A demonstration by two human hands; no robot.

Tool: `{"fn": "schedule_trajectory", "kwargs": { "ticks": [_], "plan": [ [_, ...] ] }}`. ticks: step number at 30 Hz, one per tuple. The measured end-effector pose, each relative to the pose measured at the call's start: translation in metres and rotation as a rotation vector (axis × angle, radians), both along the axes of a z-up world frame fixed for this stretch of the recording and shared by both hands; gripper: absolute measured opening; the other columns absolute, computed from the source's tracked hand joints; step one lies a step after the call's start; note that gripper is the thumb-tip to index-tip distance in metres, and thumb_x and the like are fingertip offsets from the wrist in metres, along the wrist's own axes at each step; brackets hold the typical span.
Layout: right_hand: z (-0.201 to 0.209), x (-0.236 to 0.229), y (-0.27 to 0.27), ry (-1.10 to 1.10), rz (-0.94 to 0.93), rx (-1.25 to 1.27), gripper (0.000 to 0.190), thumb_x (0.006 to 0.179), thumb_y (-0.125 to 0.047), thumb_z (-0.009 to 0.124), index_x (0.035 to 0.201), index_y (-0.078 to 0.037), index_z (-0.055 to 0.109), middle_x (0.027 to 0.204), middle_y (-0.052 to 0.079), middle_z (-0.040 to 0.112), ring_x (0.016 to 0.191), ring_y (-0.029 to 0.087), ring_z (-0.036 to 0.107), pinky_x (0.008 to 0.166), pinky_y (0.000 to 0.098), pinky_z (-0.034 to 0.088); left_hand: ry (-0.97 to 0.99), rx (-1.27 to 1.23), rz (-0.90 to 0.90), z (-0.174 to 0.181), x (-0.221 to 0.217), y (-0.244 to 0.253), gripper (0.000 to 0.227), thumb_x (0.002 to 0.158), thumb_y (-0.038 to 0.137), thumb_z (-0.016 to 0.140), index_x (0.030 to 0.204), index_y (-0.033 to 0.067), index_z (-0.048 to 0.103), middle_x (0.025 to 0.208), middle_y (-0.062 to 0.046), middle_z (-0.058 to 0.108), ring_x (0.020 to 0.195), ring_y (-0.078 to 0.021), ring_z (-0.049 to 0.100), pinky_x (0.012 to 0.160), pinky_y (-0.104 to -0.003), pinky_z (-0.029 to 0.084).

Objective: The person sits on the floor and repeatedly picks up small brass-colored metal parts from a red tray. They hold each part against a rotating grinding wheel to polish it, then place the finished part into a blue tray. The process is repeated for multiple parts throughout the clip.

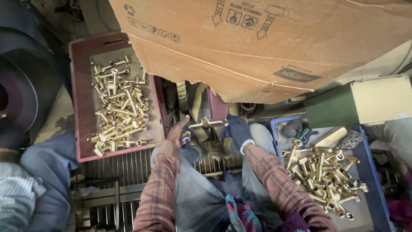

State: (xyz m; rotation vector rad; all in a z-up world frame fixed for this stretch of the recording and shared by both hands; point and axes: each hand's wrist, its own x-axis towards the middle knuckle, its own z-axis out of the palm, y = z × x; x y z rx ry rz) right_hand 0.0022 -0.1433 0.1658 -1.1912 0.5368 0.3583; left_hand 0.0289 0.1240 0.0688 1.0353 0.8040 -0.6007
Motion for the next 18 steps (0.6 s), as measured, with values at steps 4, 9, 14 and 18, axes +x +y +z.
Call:
{"fn": "schedule_trajectory", "kwargs": {
  "ticks": [4, 9, 14, 18],
  "plan": [
    [-0.002, 0.0, -0.001, 0.012, 0.076, -0.044, 0.032, 0.098, -0.021, 0.053, 0.114, 0.003, 0.066, 0.076, 0.012, 0.063, 0.061, 0.021, 0.059, 0.063, 0.0399, 0.056, 0.072, -0.025, -0.086, -0.015, 0.003, 0.007, 0.053, 0.081, 0.06, 0.078, 0.082, 0.0092, 0.063, 0.063, -0.008, 0.062, 0.04, -0.0203, 0.055, 0.036, -0.034, 0.045],
    [0.025, -0.02, -0.019, -0.142, 0.326, -0.232, 0.033, 0.099, -0.02, 0.052, 0.121, 0.0, 0.064, 0.088, 0.011, 0.066, 0.073, 0.02, 0.063, 0.071, 0.036, 0.056, -0.042, 0.168, -0.008, 0.006, -0.033, 0.007, 0.046, 0.083, 0.05, 0.08, 0.09, 0.0064, 0.068, 0.068, -0.007, 0.063, 0.05, -0.0189, 0.059, 0.045, -0.034, 0.047],
    [0.051, -0.046, -0.042, -0.496, 0.47, -0.427, 0.035, 0.1, -0.02, 0.051, 0.128, -0.003, 0.062, 0.1, 0.01, 0.068, 0.085, 0.018, 0.067, 0.08, 0.0322, 0.055, -0.89, 0.487, -0.029, 0.042, -0.075, -0.006, 0.031, 0.082, 0.02, 0.086, 0.1, 0.0067, 0.066, 0.092, -0.001, 0.068, 0.085, -0.0084, 0.064, 0.078, -0.026, 0.053],
    [0.049, -0.044, -0.047, -0.465, 0.436, -0.445, 0.037, 0.102, -0.019, 0.05, 0.134, -0.005, 0.06, 0.108, 0.01, 0.071, 0.097, 0.017, 0.069, 0.089, 0.0286, 0.054, -0.964, 0.467, -0.02, 0.064, -0.072, -0.013, 0.034, 0.077, 0.012, 0.088, 0.103, 0.0071, 0.065, 0.094, 0.0, 0.067, 0.085, -0.0093, 0.063, 0.079, -0.025, 0.053]
  ]
}}
